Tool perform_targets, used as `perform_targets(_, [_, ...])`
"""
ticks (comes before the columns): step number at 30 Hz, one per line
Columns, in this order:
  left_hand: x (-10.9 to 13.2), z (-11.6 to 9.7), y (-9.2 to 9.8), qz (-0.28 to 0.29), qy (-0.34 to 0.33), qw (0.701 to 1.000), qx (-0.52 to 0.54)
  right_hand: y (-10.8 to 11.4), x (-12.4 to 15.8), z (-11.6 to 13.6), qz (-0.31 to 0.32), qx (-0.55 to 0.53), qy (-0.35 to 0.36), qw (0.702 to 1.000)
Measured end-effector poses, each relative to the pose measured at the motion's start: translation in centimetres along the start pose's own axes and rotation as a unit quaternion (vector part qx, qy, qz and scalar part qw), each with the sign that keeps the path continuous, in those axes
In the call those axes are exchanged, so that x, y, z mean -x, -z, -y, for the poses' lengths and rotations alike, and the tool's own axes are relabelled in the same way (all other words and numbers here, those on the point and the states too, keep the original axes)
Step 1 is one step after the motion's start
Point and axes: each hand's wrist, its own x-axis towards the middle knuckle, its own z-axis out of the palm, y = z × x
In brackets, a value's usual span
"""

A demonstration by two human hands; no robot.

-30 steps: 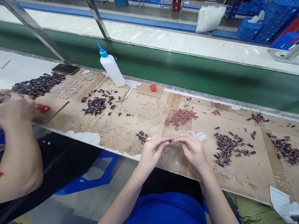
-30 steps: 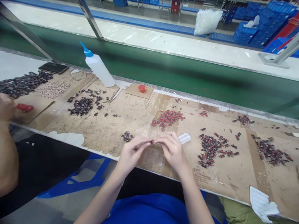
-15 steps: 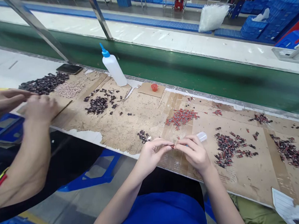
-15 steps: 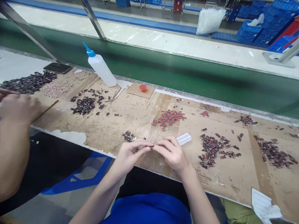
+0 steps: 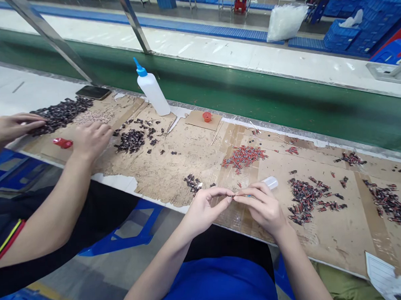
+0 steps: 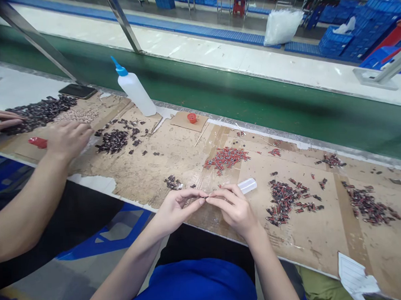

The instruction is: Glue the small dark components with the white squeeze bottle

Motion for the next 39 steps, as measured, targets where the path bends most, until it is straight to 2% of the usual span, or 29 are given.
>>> perform_targets(2, [0.2, 0.0, -0.2, -0.018, -0.019, 0.999, -0.02, -0.3, 0.1, 0.6, -0.029, -0.056, -0.091, 0.994])
perform_targets(5, [0.4, -0.4, -0.5, -0.034, -0.05, 0.997, -0.052, -0.8, 0.3, 1.7, -0.071, -0.113, -0.209, 0.969])
perform_targets(10, [0.9, -0.9, -1.3, -0.049, -0.088, 0.99, -0.1, -1.0, 0.2, 3.0, -0.113, -0.161, -0.292, 0.936])
perform_targets(14, [1.2, -1.1, -1.9, -0.061, -0.122, 0.982, -0.131, -1.1, 0.1, 3.6, -0.15, -0.168, -0.328, 0.918])
perform_targets(22, [1.5, -0.8, -2.3, -0.067, -0.137, 0.976, -0.153, -1.4, 0.5, 3.6, -0.157, -0.153, -0.312, 0.924])
perform_targets(24, [1.3, -0.4, -2.7, -0.06, -0.139, 0.977, -0.148, -1.5, 0.7, 3.4, -0.162, -0.146, -0.322, 0.921])
perform_targets(27, [0.8, 0.1, -3.0, -0.018, -0.132, 0.981, -0.141, -1.3, 1.7, 2.7, -0.161, -0.138, -0.359, 0.909])
perform_targets(30, [-0.1, 0.6, -2.1, 0.008, -0.12, 0.979, -0.165, 0.2, 3.7, 1.0, -0.188, -0.107, -0.435, 0.874])
perform_targets(32, [-0.7, 1.2, -0.6, -0.021, -0.128, 0.969, -0.21, 1.7, 5.3, -0.3, -0.238, -0.035, -0.483, 0.842])
perform_targets(34, [-1.3, 2.0, 1.2, -0.076, -0.133, 0.947, -0.284, 3.2, 6.3, -1.2, -0.259, 0.072, -0.511, 0.816])
perform_targets(35, [-1.5, 2.5, 2.1, -0.094, -0.129, 0.932, -0.326, 3.8, 6.5, -1.5, -0.254, 0.131, -0.509, 0.812])
perform_targets(37, [-1.8, 3.4, 3.2, -0.091, -0.109, 0.907, -0.397, 4.1, 6.2, -1.6, -0.243, 0.21, -0.501, 0.804])
perform_targets(39, [-2.0, 4.2, 3.8, -0.075, -0.096, 0.887, -0.446, 3.4, 5.1, -1.4, -0.223, 0.224, -0.507, 0.802])
